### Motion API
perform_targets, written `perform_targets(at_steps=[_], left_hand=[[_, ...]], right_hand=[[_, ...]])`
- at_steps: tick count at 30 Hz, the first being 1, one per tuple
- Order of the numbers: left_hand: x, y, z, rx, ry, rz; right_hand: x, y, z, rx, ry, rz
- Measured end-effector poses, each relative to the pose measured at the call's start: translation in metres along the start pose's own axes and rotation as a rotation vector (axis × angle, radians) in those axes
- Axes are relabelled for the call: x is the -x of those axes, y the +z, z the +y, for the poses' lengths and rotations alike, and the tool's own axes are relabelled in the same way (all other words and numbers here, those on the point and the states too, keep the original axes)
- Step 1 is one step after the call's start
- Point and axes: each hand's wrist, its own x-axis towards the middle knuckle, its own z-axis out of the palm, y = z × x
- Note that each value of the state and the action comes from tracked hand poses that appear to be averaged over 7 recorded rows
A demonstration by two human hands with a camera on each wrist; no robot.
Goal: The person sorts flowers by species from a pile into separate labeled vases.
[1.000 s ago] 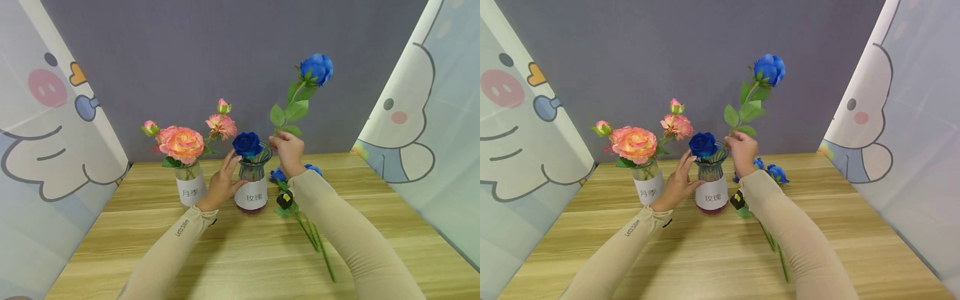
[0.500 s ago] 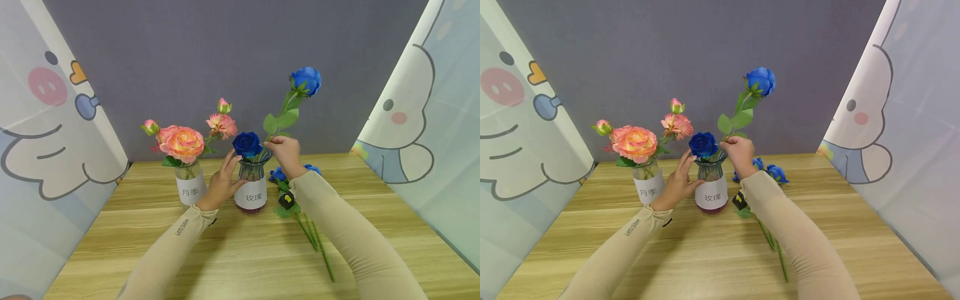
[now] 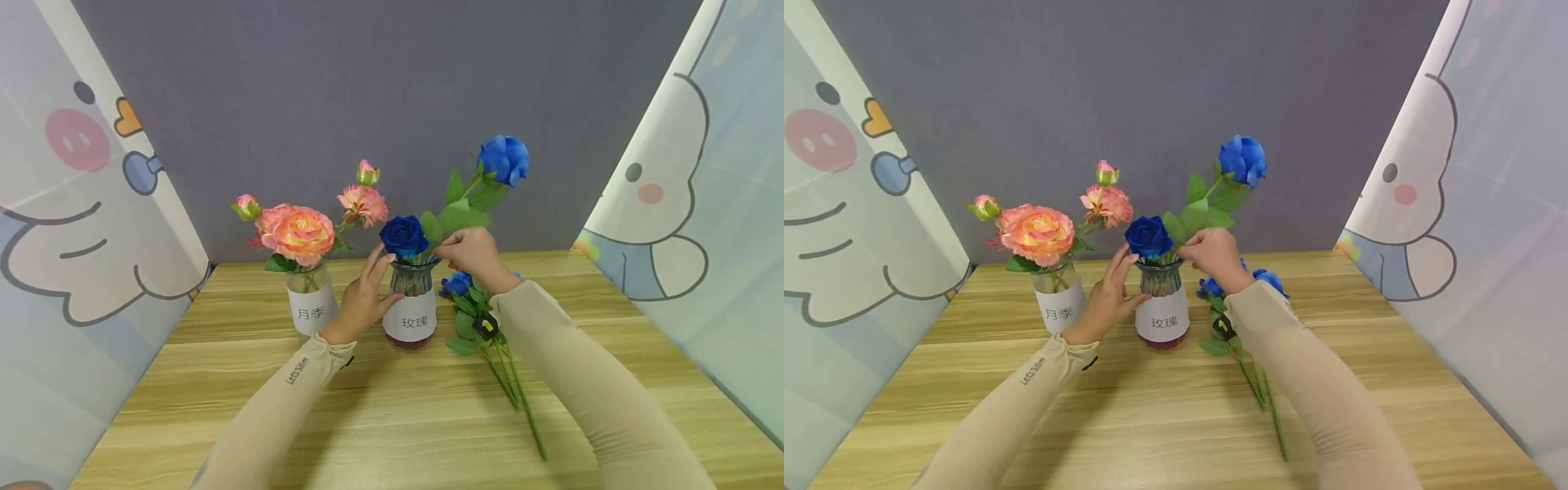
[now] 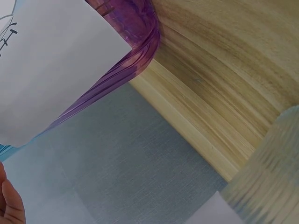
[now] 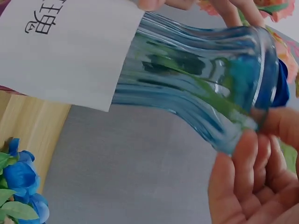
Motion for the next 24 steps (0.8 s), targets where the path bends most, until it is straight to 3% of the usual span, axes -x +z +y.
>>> perform_targets(at_steps=[7, 13, 24], left_hand=[[0.000, 0.000, 0.001, -0.008, 0.008, 0.010], [0.000, 0.001, -0.001, -0.011, 0.010, 0.019], [0.000, 0.001, -0.001, -0.008, 0.016, 0.017]], right_hand=[[0.006, -0.014, 0.008, -0.087, 0.110, -0.171], [0.013, -0.027, 0.026, -0.103, 0.138, -0.329], [0.016, -0.048, 0.060, -0.201, 0.225, -0.374]])
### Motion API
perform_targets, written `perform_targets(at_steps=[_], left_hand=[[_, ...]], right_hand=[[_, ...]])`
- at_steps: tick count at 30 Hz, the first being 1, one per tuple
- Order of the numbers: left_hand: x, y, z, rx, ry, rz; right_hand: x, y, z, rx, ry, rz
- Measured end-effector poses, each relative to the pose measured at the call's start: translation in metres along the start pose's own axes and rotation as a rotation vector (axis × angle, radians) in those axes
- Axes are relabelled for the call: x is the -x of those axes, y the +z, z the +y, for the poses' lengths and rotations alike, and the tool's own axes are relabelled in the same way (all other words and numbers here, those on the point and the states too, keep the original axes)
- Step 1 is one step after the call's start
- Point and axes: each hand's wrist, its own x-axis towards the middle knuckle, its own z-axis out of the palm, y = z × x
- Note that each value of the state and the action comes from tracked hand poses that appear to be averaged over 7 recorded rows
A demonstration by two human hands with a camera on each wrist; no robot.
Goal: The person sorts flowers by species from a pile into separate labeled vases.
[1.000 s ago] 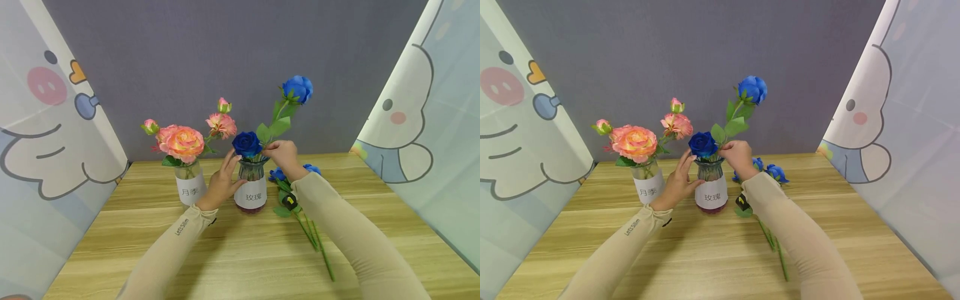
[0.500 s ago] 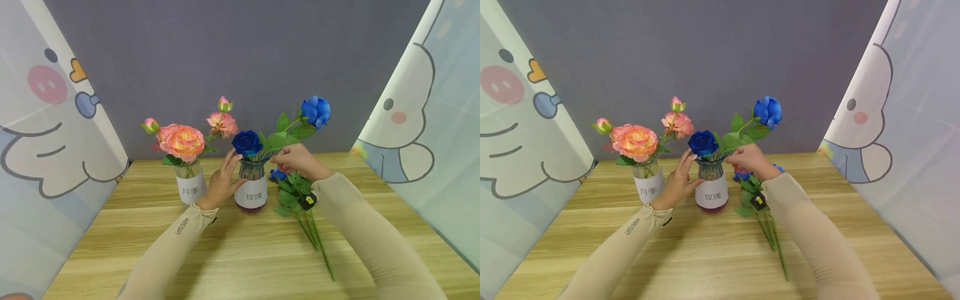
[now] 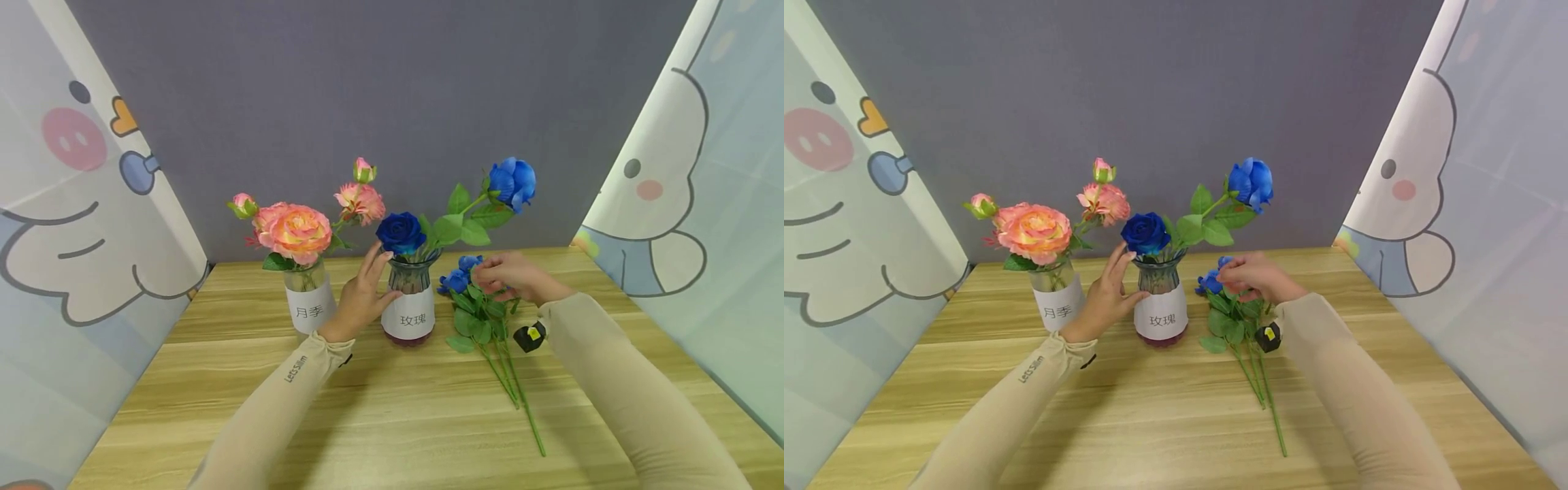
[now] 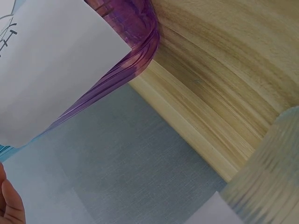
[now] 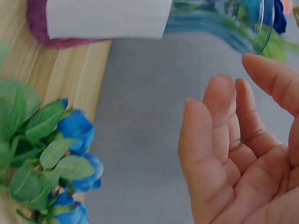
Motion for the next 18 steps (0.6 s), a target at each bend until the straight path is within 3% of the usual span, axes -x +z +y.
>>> perform_targets(at_steps=[9, 18], left_hand=[[-0.001, -0.002, 0.000, 0.005, 0.004, -0.002], [-0.001, 0.000, 0.002, -0.013, -0.001, -0.005]], right_hand=[[0.003, -0.021, 0.023, -0.019, 0.035, 0.058], [0.009, -0.037, 0.045, -0.056, 0.077, 0.020]])
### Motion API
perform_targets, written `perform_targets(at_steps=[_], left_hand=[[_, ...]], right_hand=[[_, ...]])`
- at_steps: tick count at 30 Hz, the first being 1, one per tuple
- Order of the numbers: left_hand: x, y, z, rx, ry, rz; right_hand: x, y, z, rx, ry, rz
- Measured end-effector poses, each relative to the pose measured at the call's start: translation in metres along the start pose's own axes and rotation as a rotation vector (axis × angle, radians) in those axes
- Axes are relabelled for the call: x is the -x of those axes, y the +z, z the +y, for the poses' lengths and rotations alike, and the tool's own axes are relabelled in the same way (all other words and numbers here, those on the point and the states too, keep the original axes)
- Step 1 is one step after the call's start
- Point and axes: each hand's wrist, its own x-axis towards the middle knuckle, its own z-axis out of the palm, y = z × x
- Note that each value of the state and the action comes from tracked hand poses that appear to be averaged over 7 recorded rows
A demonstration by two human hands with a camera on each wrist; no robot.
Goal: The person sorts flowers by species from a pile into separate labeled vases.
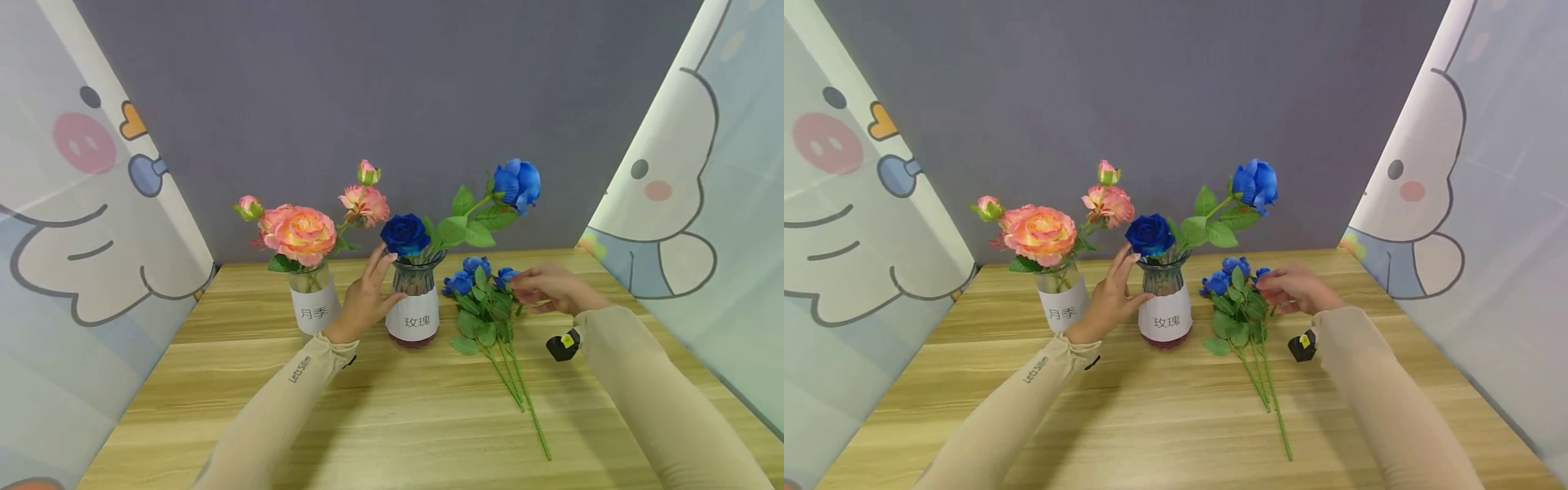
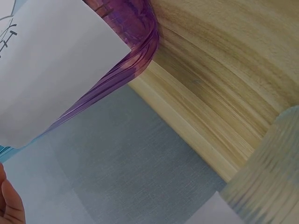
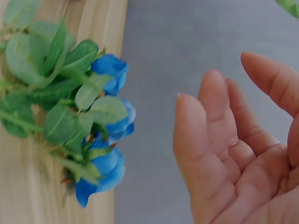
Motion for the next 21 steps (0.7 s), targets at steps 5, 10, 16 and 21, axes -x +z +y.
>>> perform_targets(at_steps=[5, 10, 16, 21], left_hand=[[0.000, 0.000, 0.001, 0.006, -0.002, 0.003], [0.000, 0.000, 0.000, 0.011, -0.006, -0.007], [0.001, 0.001, -0.001, 0.014, -0.008, -0.009], [0.002, 0.001, -0.002, 0.012, -0.008, -0.006]], right_hand=[[-0.001, -0.011, 0.015, -0.054, 0.026, -0.026], [-0.001, -0.019, 0.030, -0.136, 0.069, -0.056], [-0.002, -0.019, 0.048, -0.197, 0.105, -0.087], [-0.004, -0.012, 0.064, -0.233, 0.116, -0.109]])
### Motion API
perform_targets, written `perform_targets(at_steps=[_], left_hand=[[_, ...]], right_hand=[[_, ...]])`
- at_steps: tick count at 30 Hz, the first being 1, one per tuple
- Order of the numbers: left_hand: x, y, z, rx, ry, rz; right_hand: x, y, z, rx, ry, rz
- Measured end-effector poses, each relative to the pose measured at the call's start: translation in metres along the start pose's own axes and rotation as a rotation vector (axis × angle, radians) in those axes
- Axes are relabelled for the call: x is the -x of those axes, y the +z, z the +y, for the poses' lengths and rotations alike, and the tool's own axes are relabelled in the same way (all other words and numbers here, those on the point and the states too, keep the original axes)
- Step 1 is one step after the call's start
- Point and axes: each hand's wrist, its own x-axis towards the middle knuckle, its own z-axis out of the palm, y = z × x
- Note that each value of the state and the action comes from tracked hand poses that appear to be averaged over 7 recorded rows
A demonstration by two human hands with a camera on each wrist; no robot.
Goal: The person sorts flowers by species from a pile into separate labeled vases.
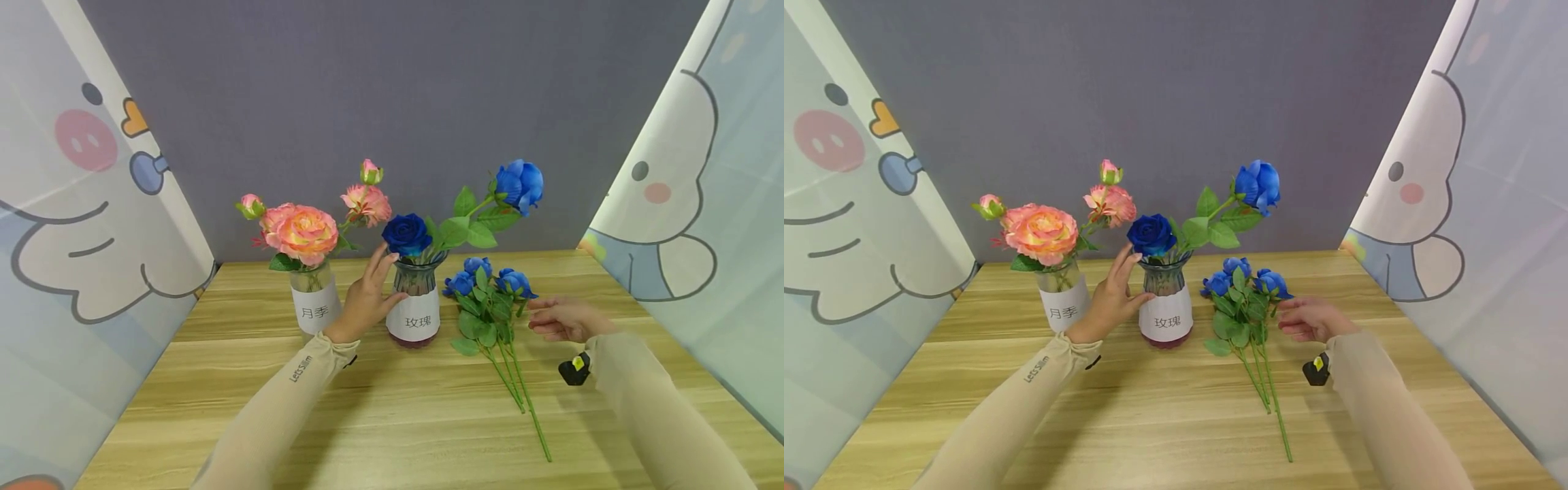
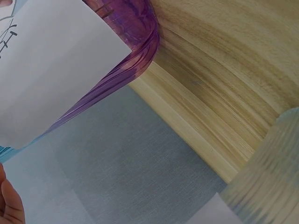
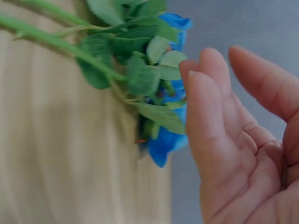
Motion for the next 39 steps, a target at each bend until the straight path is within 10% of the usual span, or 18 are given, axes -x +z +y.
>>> perform_targets(at_steps=[20, 39], left_hand=[[-0.001, -0.001, 0.002, -0.010, 0.002, 0.011], [0.000, 0.001, 0.000, -0.014, 0.001, 0.009]], right_hand=[[-0.010, 0.020, 0.054, -0.006, 0.099, 0.003], [-0.014, 0.038, 0.059, 0.163, 0.118, 0.108]])
